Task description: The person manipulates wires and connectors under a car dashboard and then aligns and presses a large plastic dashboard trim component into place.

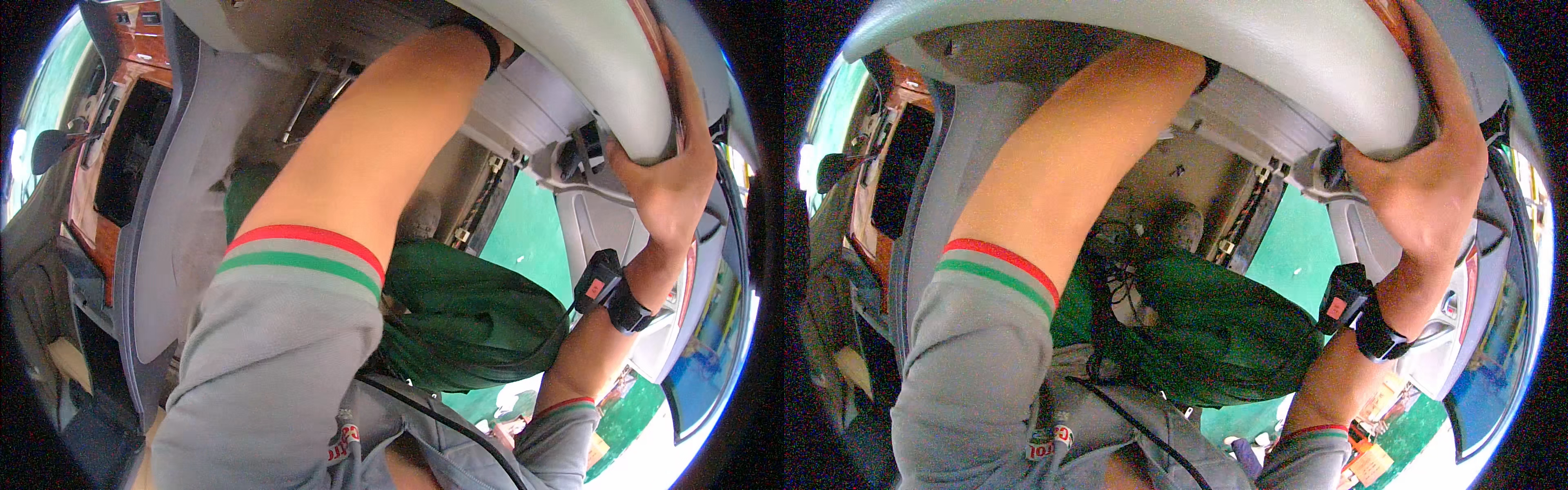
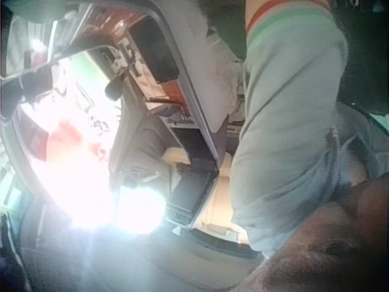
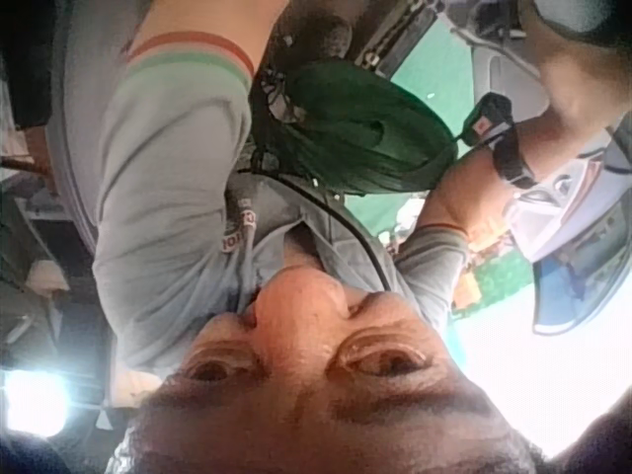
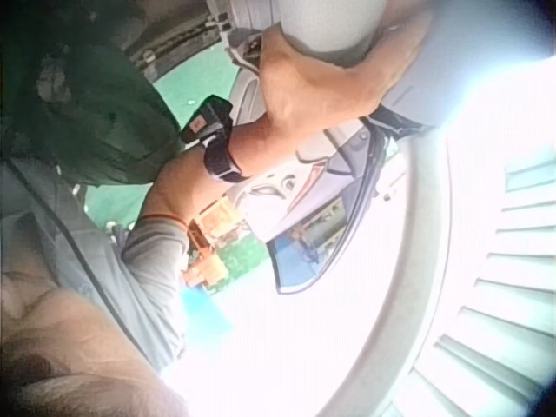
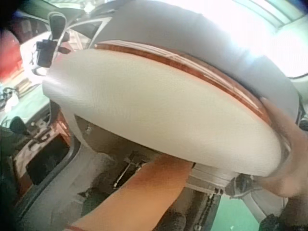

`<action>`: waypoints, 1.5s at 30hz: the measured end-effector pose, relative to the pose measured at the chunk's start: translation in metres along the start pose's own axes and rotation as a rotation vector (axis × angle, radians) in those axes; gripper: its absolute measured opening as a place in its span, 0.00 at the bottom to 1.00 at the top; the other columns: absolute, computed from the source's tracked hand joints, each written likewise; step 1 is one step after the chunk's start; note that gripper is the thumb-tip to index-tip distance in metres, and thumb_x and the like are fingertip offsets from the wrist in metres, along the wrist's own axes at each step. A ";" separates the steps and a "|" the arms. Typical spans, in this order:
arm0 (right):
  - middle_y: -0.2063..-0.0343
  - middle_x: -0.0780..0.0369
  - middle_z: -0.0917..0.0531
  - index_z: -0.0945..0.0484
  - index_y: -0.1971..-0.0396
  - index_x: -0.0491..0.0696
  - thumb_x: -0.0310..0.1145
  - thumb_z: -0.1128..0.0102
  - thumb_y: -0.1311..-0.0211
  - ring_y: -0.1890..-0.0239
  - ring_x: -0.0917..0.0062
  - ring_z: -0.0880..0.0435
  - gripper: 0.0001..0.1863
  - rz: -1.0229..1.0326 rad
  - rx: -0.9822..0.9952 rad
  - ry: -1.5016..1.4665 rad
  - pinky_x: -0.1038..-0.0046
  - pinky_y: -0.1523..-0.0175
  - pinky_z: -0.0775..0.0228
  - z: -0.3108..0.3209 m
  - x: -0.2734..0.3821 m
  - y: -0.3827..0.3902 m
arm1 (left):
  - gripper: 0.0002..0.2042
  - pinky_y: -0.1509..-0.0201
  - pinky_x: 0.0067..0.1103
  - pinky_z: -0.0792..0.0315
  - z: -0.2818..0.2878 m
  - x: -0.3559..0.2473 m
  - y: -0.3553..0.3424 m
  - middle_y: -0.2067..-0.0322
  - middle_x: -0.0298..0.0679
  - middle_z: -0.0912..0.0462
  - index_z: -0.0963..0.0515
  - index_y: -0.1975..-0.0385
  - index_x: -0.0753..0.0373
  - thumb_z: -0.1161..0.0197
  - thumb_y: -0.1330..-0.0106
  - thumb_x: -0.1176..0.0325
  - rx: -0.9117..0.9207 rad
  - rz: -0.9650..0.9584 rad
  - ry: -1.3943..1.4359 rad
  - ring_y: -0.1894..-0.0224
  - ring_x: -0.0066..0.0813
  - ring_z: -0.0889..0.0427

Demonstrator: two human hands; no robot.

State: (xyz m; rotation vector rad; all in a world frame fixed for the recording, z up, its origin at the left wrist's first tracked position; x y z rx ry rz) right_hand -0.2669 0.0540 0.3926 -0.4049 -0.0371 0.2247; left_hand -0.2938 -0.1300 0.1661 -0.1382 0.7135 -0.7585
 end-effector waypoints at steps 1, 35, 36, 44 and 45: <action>0.43 0.59 0.21 0.31 0.35 0.55 0.22 0.32 0.68 0.43 0.69 0.22 0.48 0.012 0.013 -0.011 0.68 0.34 0.35 0.000 0.002 0.000 | 0.24 0.46 0.34 0.28 0.000 -0.001 0.001 0.51 0.46 0.19 0.25 0.47 0.64 0.41 0.35 0.52 -0.005 -0.001 -0.003 0.52 0.44 0.20; 0.41 0.50 0.27 0.33 0.34 0.49 0.25 0.32 0.75 0.37 0.54 0.32 0.52 -0.038 -0.018 0.089 0.60 0.30 0.44 0.000 0.016 0.009 | 0.23 0.64 0.36 0.27 0.201 0.083 0.272 0.76 0.51 0.19 0.22 0.73 0.67 0.30 0.45 0.48 -0.541 0.805 0.110 0.68 0.52 0.19; 0.42 0.50 0.27 0.33 0.34 0.49 0.25 0.33 0.74 0.38 0.53 0.31 0.52 -0.027 -0.040 0.087 0.59 0.31 0.43 0.002 0.017 0.009 | 0.23 0.61 0.36 0.27 0.215 0.082 0.280 0.71 0.51 0.18 0.22 0.68 0.67 0.30 0.45 0.49 -0.541 0.836 0.027 0.65 0.52 0.18; 0.43 0.50 0.28 0.31 0.36 0.51 0.24 0.32 0.73 0.39 0.51 0.32 0.49 -0.061 -0.015 0.117 0.56 0.33 0.42 0.017 0.028 0.011 | 0.19 0.49 0.28 0.26 0.188 0.116 0.236 0.58 0.51 0.16 0.23 0.54 0.69 0.29 0.45 0.72 -0.389 0.569 0.512 0.55 0.39 0.16; 0.43 0.50 0.28 0.30 0.37 0.51 0.25 0.32 0.73 0.40 0.51 0.32 0.49 -0.053 -0.025 0.113 0.56 0.33 0.42 0.017 0.029 0.009 | 0.19 0.49 0.28 0.26 0.186 0.116 0.232 0.58 0.51 0.16 0.23 0.54 0.69 0.29 0.45 0.72 -0.387 0.556 0.514 0.55 0.39 0.16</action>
Point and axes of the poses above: each hand's wrist, its own y-axis away from the middle knuckle, its own z-axis out of the back of the hand, x = y × z, the point moved 9 cm from there along -y, towards the middle knuckle
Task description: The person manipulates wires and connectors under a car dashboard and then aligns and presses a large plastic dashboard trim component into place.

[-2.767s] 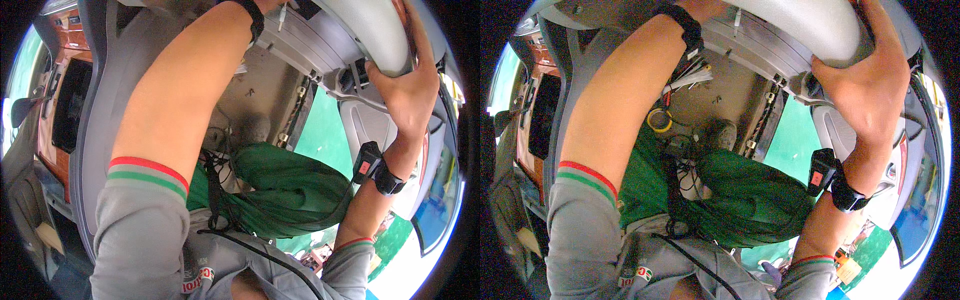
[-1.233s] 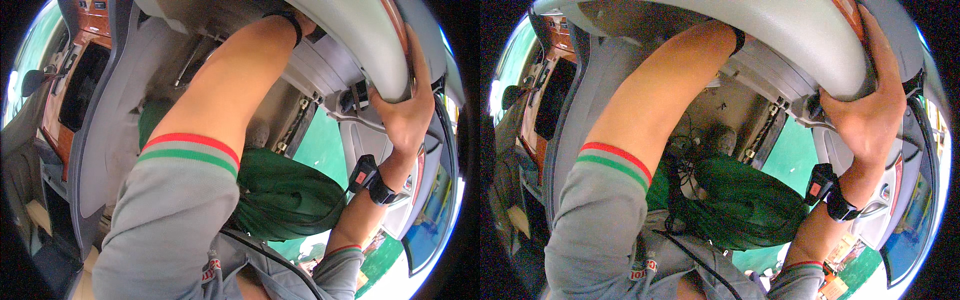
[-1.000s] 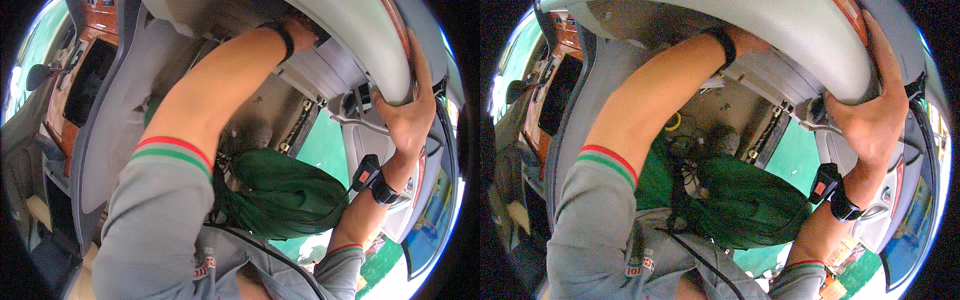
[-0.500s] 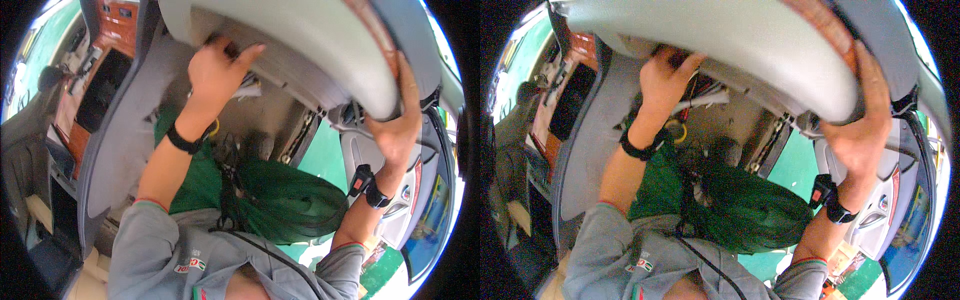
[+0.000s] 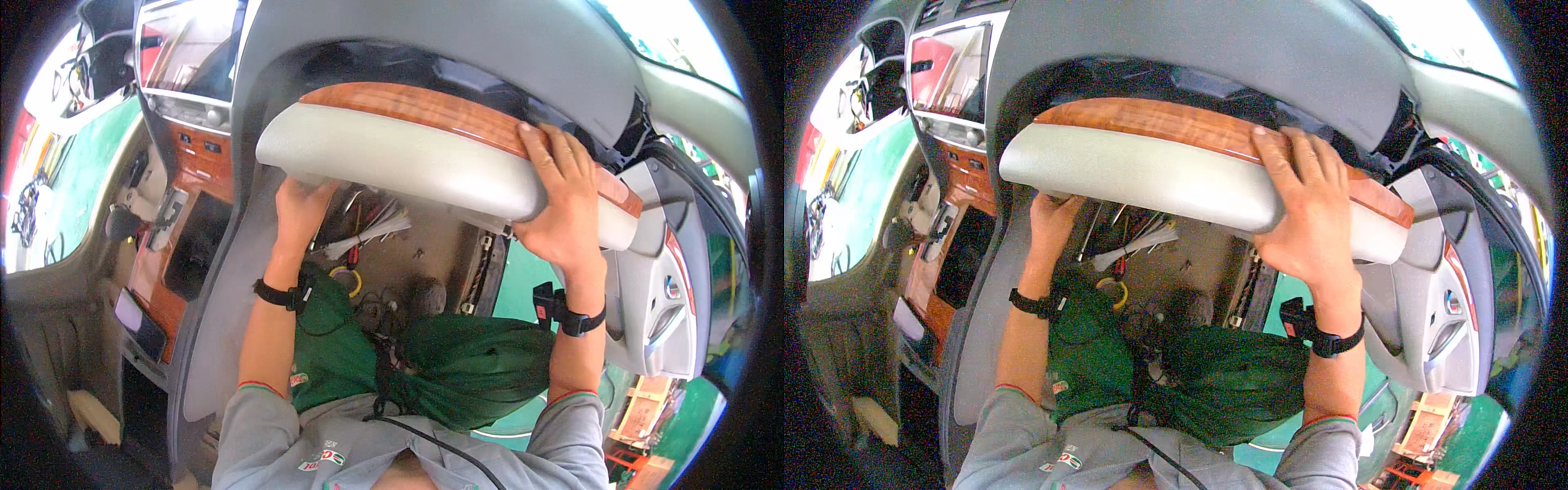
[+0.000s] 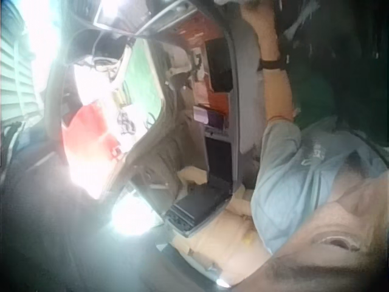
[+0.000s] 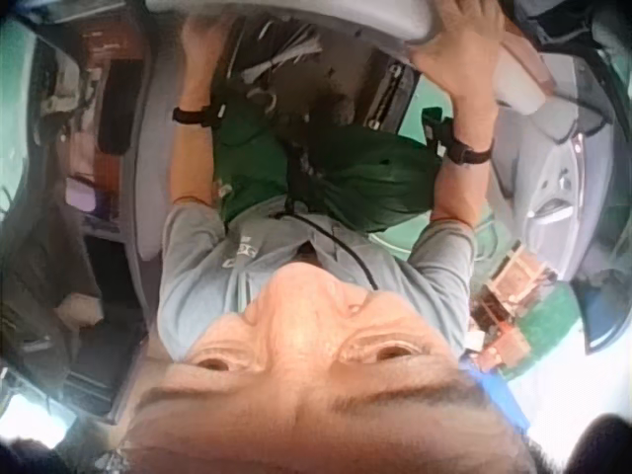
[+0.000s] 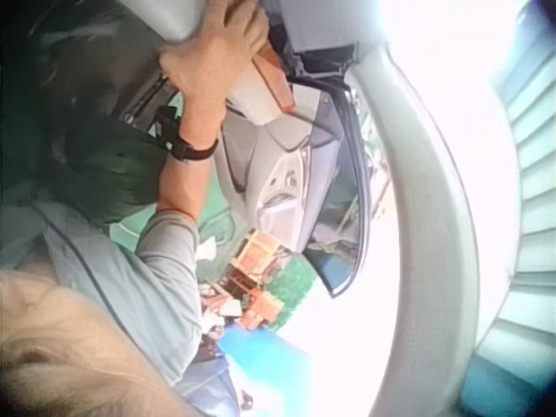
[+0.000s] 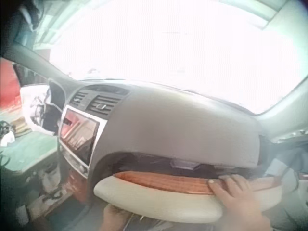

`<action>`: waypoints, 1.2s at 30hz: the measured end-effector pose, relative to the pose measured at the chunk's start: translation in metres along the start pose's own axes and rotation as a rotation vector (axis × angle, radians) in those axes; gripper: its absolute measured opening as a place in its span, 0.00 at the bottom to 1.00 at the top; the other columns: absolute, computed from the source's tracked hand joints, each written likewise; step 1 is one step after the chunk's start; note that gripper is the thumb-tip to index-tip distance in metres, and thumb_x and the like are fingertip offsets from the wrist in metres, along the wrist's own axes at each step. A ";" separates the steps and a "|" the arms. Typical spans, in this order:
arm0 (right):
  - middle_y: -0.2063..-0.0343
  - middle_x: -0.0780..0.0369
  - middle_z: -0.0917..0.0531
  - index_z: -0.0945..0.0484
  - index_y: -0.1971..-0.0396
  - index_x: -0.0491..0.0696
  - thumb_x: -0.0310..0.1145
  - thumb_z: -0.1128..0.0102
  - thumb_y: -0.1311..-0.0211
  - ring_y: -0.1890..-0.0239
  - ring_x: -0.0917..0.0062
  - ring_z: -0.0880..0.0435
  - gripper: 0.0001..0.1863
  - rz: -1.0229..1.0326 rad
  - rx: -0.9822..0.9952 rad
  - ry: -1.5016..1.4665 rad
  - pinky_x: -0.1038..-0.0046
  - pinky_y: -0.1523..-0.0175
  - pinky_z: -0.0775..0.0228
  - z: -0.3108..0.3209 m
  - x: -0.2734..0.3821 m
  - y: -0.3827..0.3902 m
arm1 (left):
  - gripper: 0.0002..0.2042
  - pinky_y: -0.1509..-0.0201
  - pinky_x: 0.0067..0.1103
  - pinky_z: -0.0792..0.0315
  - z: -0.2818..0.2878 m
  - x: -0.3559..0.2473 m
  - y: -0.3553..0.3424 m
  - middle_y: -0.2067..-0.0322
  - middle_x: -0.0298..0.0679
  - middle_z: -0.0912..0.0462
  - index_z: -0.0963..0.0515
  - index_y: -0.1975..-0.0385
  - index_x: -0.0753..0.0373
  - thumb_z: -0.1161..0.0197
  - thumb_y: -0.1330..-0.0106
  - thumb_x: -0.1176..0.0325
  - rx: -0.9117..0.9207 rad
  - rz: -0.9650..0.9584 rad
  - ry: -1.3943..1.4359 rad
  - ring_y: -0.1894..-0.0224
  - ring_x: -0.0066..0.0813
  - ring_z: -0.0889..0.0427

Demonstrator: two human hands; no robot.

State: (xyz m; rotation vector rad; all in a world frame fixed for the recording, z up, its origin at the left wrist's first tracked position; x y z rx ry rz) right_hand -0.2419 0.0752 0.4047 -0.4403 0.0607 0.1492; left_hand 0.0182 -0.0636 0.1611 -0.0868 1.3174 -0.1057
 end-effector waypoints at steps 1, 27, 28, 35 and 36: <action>0.43 0.50 0.28 0.30 0.37 0.51 0.25 0.32 0.73 0.40 0.51 0.32 0.49 -0.012 -0.009 0.006 0.56 0.33 0.42 0.001 0.001 -0.002 | 0.16 0.50 0.26 0.26 -0.001 0.002 -0.003 0.59 0.49 0.15 0.21 0.56 0.70 0.30 0.44 0.74 -0.007 0.005 0.112 0.56 0.34 0.17; 0.46 0.47 0.27 0.26 0.43 0.47 0.24 0.39 0.69 0.42 0.47 0.32 0.41 0.053 -0.097 -0.128 0.51 0.34 0.42 -0.001 0.004 -0.005 | 0.10 0.57 0.23 0.27 0.012 -0.003 0.002 0.62 0.41 0.17 0.21 0.59 0.74 0.39 0.41 0.80 -0.123 0.080 0.383 0.63 0.28 0.21; 0.45 0.47 0.27 0.26 0.42 0.47 0.24 0.39 0.69 0.41 0.47 0.32 0.40 0.065 -0.109 -0.132 0.52 0.33 0.44 0.000 0.002 -0.009 | 0.11 0.56 0.22 0.27 0.015 -0.007 -0.001 0.62 0.41 0.17 0.21 0.59 0.74 0.39 0.41 0.80 -0.163 0.051 0.409 0.63 0.28 0.21; 0.49 0.47 0.25 0.25 0.43 0.46 0.28 0.35 0.69 0.43 0.51 0.30 0.41 0.074 -0.119 -0.111 0.54 0.33 0.44 0.000 -0.010 -0.019 | 0.15 0.55 0.22 0.27 0.016 -0.002 -0.030 0.58 0.42 0.19 0.23 0.54 0.75 0.35 0.41 0.76 -0.156 0.060 0.414 0.60 0.30 0.21; 0.49 0.47 0.25 0.25 0.43 0.46 0.28 0.35 0.69 0.43 0.51 0.30 0.41 0.070 -0.119 -0.108 0.54 0.33 0.44 0.000 -0.010 -0.019 | 0.16 0.55 0.22 0.26 0.013 -0.001 -0.033 0.57 0.42 0.19 0.24 0.53 0.75 0.34 0.41 0.75 -0.127 0.072 0.409 0.60 0.30 0.21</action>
Point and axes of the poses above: each hand's wrist, its own y-axis away from the middle knuckle, its own z-axis out of the back of the hand, x = y × z, the point moved 9 cm from there along -y, towards the middle knuckle
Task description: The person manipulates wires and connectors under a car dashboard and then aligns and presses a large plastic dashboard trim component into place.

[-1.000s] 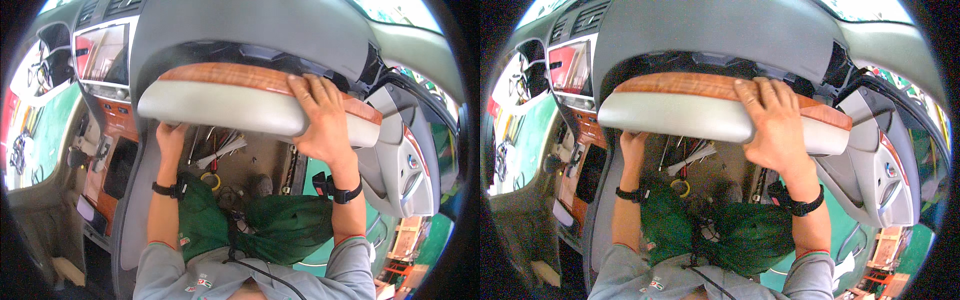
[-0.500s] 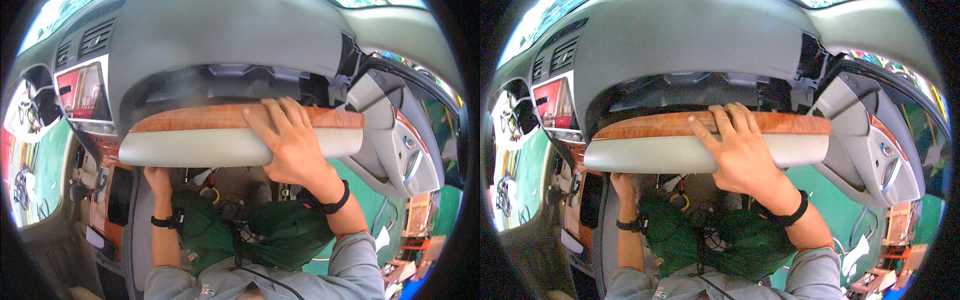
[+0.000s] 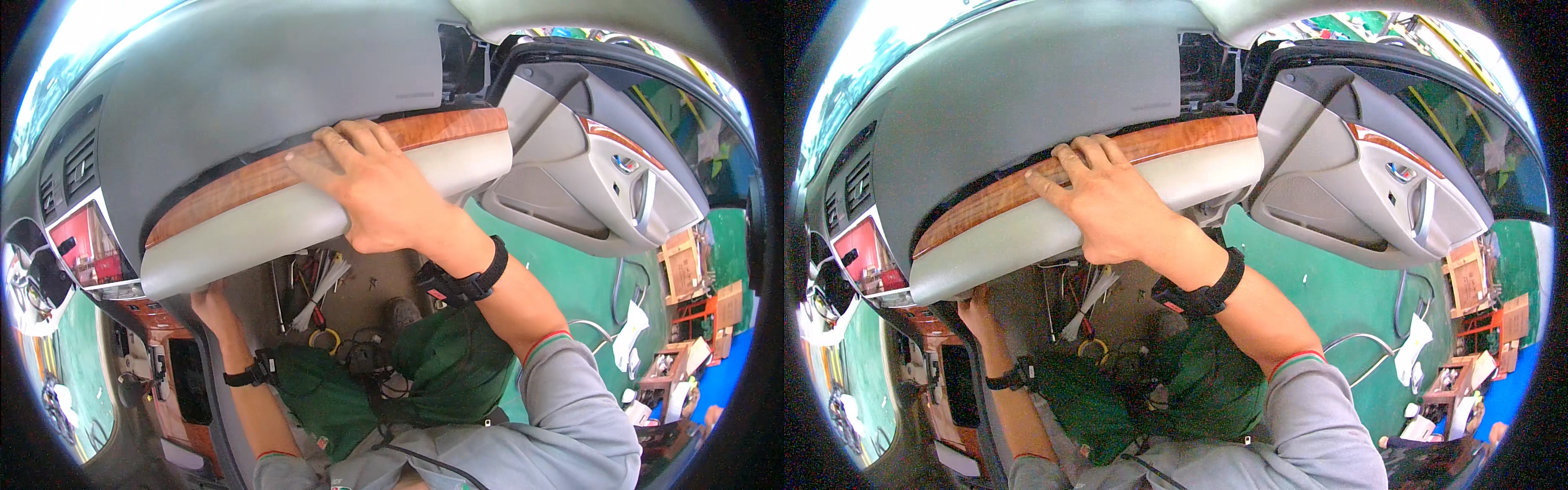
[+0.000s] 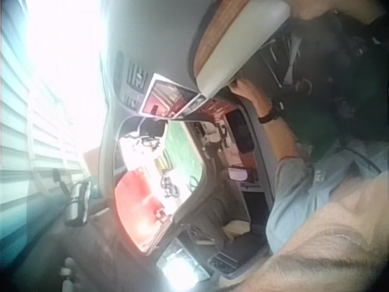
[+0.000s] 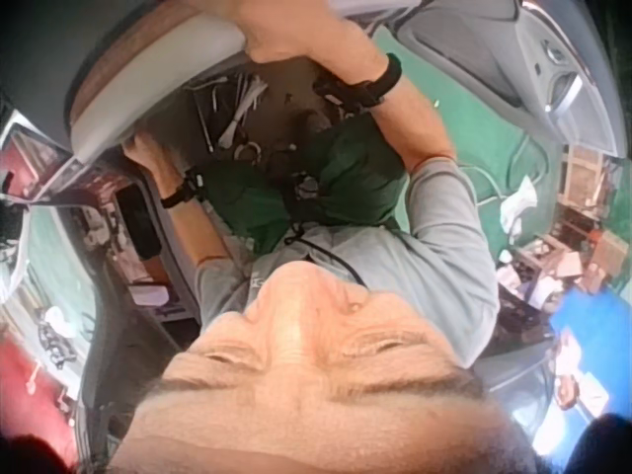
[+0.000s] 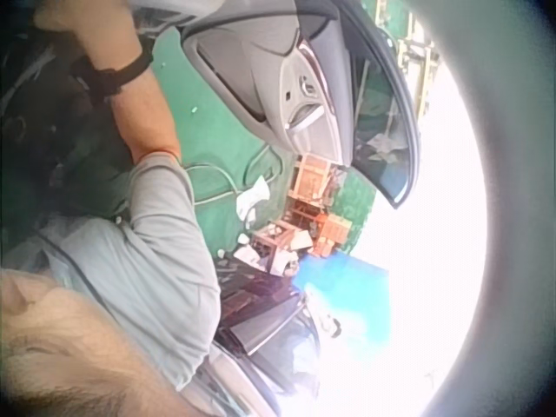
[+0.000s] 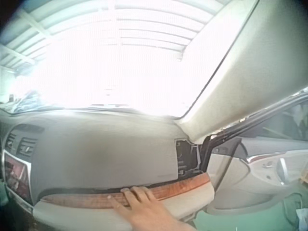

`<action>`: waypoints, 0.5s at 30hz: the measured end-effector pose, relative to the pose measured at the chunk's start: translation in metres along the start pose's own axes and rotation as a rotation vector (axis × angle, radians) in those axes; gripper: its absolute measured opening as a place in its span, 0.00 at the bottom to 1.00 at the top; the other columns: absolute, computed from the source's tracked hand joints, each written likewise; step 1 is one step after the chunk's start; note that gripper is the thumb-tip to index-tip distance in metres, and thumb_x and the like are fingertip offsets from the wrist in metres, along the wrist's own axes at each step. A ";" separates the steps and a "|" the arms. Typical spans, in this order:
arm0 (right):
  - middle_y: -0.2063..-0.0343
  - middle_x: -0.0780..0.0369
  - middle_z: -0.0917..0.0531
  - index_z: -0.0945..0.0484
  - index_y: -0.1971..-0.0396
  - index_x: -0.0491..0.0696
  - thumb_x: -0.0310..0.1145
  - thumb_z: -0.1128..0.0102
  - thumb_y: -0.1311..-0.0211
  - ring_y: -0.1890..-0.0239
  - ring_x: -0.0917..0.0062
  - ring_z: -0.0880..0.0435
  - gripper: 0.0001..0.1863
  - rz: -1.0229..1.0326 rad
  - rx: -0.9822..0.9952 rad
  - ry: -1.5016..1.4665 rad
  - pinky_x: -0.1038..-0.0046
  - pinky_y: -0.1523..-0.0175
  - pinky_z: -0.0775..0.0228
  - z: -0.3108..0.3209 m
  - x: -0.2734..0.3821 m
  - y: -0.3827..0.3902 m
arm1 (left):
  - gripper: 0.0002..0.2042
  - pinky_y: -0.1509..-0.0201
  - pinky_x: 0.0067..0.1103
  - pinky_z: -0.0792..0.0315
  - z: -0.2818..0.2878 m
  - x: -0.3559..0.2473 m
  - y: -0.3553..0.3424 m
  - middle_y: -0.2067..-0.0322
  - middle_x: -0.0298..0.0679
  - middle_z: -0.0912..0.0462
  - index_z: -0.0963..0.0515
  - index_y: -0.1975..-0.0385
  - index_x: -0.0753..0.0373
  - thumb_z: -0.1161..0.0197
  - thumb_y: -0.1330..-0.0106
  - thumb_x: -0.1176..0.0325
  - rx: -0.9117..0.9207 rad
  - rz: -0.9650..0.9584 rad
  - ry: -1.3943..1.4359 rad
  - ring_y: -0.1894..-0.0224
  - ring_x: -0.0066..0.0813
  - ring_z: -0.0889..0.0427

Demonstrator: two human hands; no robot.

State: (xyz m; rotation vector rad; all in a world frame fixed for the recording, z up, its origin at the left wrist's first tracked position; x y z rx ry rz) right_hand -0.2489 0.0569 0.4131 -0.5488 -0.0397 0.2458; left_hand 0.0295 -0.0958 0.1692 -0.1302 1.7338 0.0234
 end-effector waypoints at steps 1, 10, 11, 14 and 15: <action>0.49 0.47 0.25 0.25 0.43 0.47 0.28 0.34 0.69 0.43 0.51 0.30 0.40 -0.007 -0.008 -0.004 0.54 0.33 0.44 0.000 0.001 0.000 | 0.16 0.55 0.22 0.26 -0.001 0.000 -0.001 0.57 0.42 0.19 0.24 0.53 0.75 0.34 0.41 0.75 0.001 0.000 0.000 0.60 0.30 0.21; 0.44 0.48 0.26 0.25 0.44 0.49 0.26 0.35 0.68 0.40 0.52 0.30 0.39 0.014 -0.086 -0.007 0.53 0.31 0.43 -0.005 0.003 0.001 | 0.16 0.54 0.25 0.25 -0.001 0.027 -0.035 0.57 0.42 0.18 0.25 0.53 0.78 0.39 0.34 0.72 -0.112 -0.029 0.149 0.59 0.29 0.20; 0.44 0.49 0.26 0.25 0.44 0.49 0.27 0.34 0.68 0.39 0.53 0.30 0.39 0.018 -0.095 -0.020 0.52 0.31 0.43 -0.005 0.002 0.003 | 0.16 0.58 0.25 0.23 -0.003 0.029 -0.037 0.56 0.43 0.19 0.25 0.53 0.76 0.37 0.35 0.70 -0.168 0.010 0.178 0.60 0.32 0.19; 0.43 0.53 0.25 0.25 0.43 0.51 0.29 0.30 0.70 0.38 0.55 0.30 0.41 0.045 -0.078 0.026 0.53 0.31 0.43 -0.002 0.003 0.007 | 0.18 0.62 0.26 0.21 -0.008 0.026 -0.035 0.55 0.44 0.20 0.25 0.52 0.75 0.36 0.35 0.67 -0.226 0.040 0.216 0.61 0.35 0.18; 0.43 0.53 0.25 0.25 0.43 0.51 0.29 0.30 0.70 0.38 0.55 0.30 0.41 0.041 -0.079 0.028 0.53 0.31 0.43 -0.001 0.002 0.008 | 0.18 0.62 0.26 0.20 -0.008 0.024 -0.036 0.54 0.44 0.20 0.26 0.52 0.75 0.37 0.33 0.65 -0.233 0.031 0.227 0.60 0.36 0.18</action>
Point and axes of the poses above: each hand's wrist, its own y-axis away from the middle knuckle, its own z-axis out of the back of the hand, x = y × z, the point moved 9 cm from there along -y, towards the middle knuckle
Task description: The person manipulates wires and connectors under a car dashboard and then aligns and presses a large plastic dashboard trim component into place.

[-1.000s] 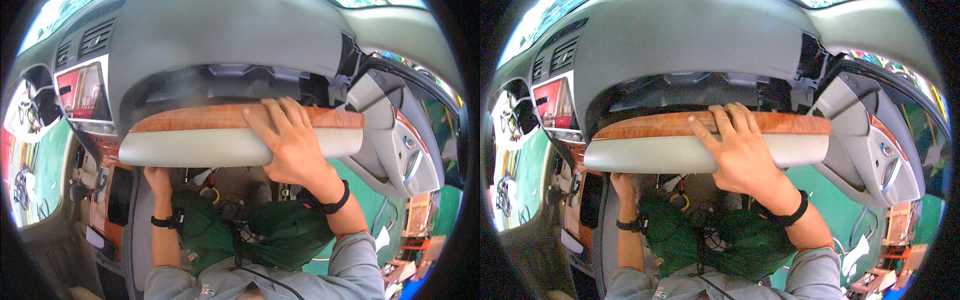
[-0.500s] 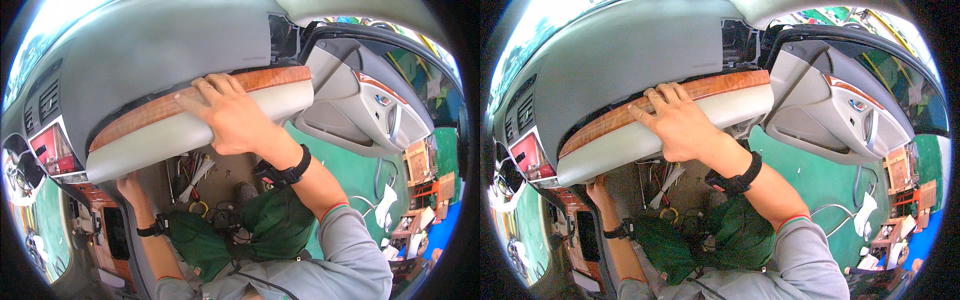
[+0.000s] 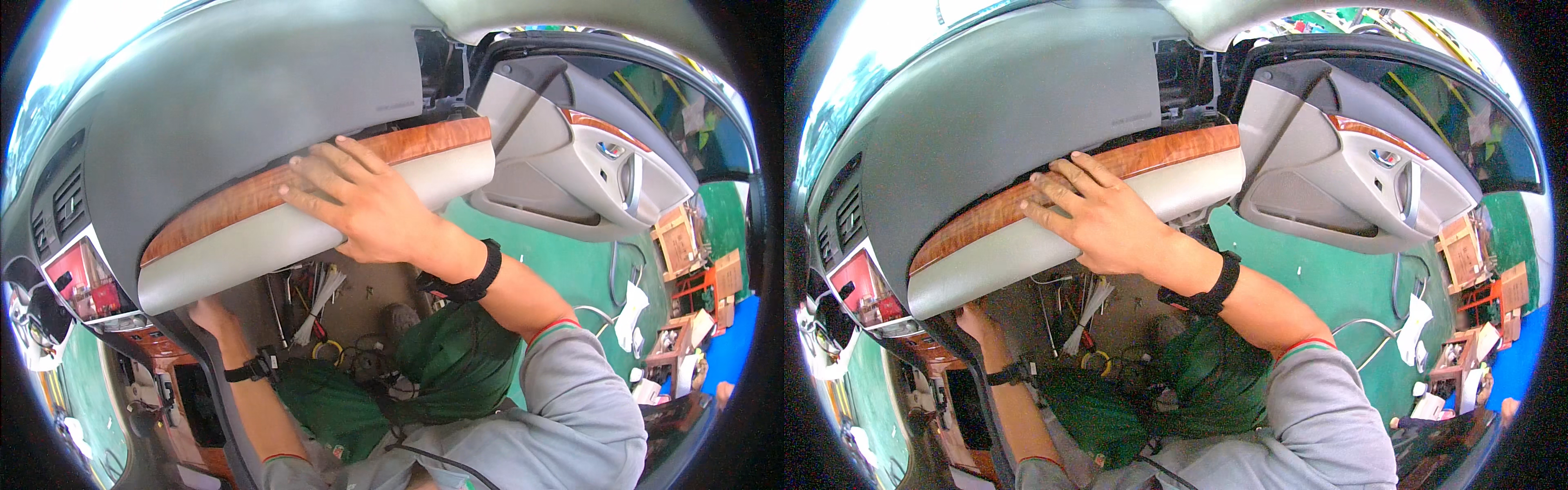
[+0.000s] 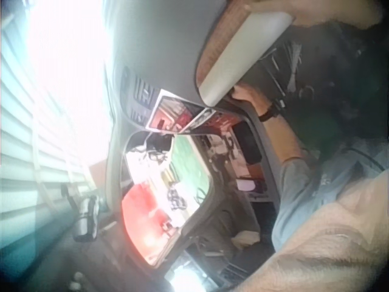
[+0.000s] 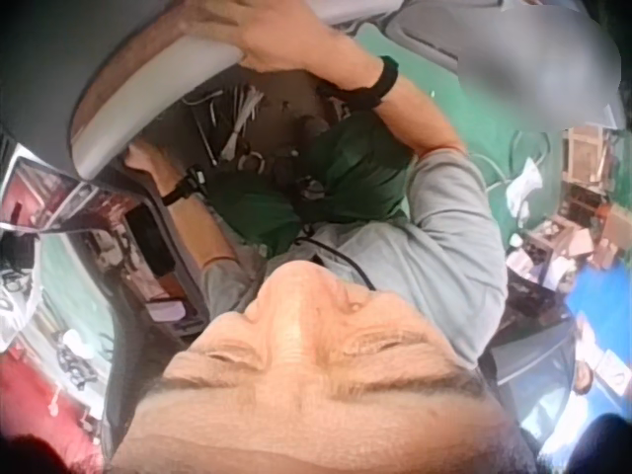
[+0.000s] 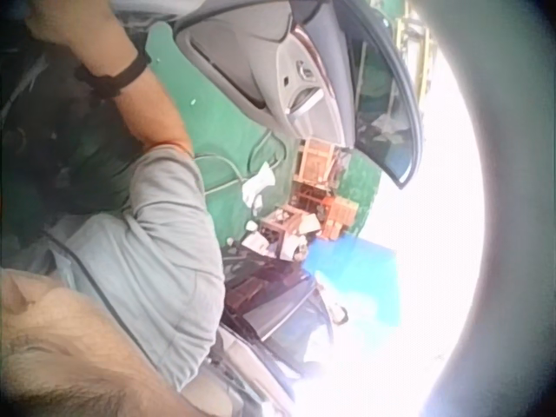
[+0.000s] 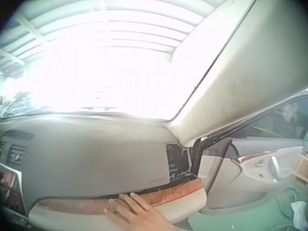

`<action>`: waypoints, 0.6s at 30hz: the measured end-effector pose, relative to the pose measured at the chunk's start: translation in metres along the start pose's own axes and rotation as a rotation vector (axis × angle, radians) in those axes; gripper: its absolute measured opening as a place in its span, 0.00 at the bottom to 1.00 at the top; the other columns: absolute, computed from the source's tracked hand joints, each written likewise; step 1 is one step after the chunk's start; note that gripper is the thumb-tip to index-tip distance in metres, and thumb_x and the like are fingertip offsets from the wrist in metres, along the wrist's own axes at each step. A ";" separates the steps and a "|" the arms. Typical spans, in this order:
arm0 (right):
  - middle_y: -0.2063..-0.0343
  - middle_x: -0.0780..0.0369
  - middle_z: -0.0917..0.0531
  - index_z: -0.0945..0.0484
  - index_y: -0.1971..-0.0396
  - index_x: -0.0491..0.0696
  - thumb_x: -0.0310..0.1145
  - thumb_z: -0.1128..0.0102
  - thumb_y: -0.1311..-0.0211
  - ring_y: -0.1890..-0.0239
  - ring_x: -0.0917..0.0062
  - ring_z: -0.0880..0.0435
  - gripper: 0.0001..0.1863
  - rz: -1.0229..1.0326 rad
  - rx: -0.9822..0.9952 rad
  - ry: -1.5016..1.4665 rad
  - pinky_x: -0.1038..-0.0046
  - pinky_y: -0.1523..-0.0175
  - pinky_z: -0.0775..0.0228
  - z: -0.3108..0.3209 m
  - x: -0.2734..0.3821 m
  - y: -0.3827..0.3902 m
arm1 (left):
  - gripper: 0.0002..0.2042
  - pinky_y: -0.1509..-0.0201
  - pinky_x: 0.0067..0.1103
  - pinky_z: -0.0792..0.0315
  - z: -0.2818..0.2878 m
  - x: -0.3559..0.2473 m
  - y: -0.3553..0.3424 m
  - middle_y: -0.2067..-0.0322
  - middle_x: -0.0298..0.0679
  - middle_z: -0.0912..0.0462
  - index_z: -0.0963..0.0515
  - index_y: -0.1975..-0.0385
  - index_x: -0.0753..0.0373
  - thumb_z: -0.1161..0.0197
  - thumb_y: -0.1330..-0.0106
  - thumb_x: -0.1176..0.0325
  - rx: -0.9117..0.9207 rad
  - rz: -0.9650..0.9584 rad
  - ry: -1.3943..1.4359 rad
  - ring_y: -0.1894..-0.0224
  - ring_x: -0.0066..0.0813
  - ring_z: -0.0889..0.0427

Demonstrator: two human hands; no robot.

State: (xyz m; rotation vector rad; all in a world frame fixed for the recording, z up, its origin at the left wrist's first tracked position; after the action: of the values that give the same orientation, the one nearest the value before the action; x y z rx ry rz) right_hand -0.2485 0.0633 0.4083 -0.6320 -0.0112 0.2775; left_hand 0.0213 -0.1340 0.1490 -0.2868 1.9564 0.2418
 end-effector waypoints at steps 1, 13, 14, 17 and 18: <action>0.43 0.56 0.25 0.25 0.43 0.52 0.32 0.28 0.71 0.38 0.57 0.31 0.42 0.017 0.005 0.027 0.53 0.31 0.43 0.001 0.001 0.002 | 0.18 0.62 0.26 0.20 0.000 0.000 -0.002 0.54 0.44 0.20 0.26 0.52 0.75 0.37 0.33 0.65 0.006 0.003 -0.001 0.60 0.36 0.18; 0.38 0.49 0.31 0.41 0.34 0.41 0.43 0.16 0.74 0.32 0.52 0.39 0.62 -0.610 -0.035 0.175 0.58 0.29 0.45 0.092 -0.119 0.111 | 0.21 0.55 0.29 0.21 0.015 0.013 -0.012 0.54 0.47 0.19 0.25 0.51 0.75 0.34 0.35 0.63 -0.041 0.062 -0.056 0.58 0.38 0.16; 0.38 0.47 0.31 0.44 0.33 0.40 0.41 0.16 0.73 0.33 0.51 0.37 0.63 -0.734 -0.017 0.055 0.59 0.30 0.43 0.086 -0.139 0.134 | 0.22 0.54 0.30 0.21 0.012 0.020 -0.011 0.53 0.47 0.19 0.26 0.49 0.75 0.35 0.35 0.63 -0.030 0.120 0.025 0.57 0.39 0.17; 0.41 0.45 0.27 0.46 0.33 0.38 0.37 0.17 0.71 0.36 0.50 0.32 0.62 -0.916 0.049 -0.177 0.61 0.33 0.38 0.052 -0.164 0.165 | 0.22 0.53 0.32 0.21 0.013 0.028 -0.018 0.51 0.48 0.21 0.28 0.47 0.75 0.37 0.34 0.65 0.009 0.167 0.075 0.55 0.41 0.17; 0.43 0.45 0.25 0.45 0.33 0.38 0.34 0.18 0.71 0.39 0.52 0.28 0.60 -0.972 0.106 -0.284 0.62 0.35 0.35 0.036 -0.168 0.171 | 0.22 0.52 0.33 0.21 0.014 0.031 -0.023 0.50 0.49 0.21 0.29 0.46 0.76 0.38 0.33 0.66 0.033 0.163 0.046 0.54 0.42 0.18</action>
State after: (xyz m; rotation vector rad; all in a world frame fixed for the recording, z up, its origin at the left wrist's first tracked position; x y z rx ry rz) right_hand -0.4571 0.1724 0.3499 -0.4170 -0.5588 -0.5730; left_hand 0.0281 -0.1542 0.1140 -0.1123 2.0298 0.3104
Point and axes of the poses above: each hand's wrist, its own y-axis away from the middle knuckle, its own z-axis out of the back of the hand, x = y × z, the point moved 9 cm from there along -y, towards the middle knuckle
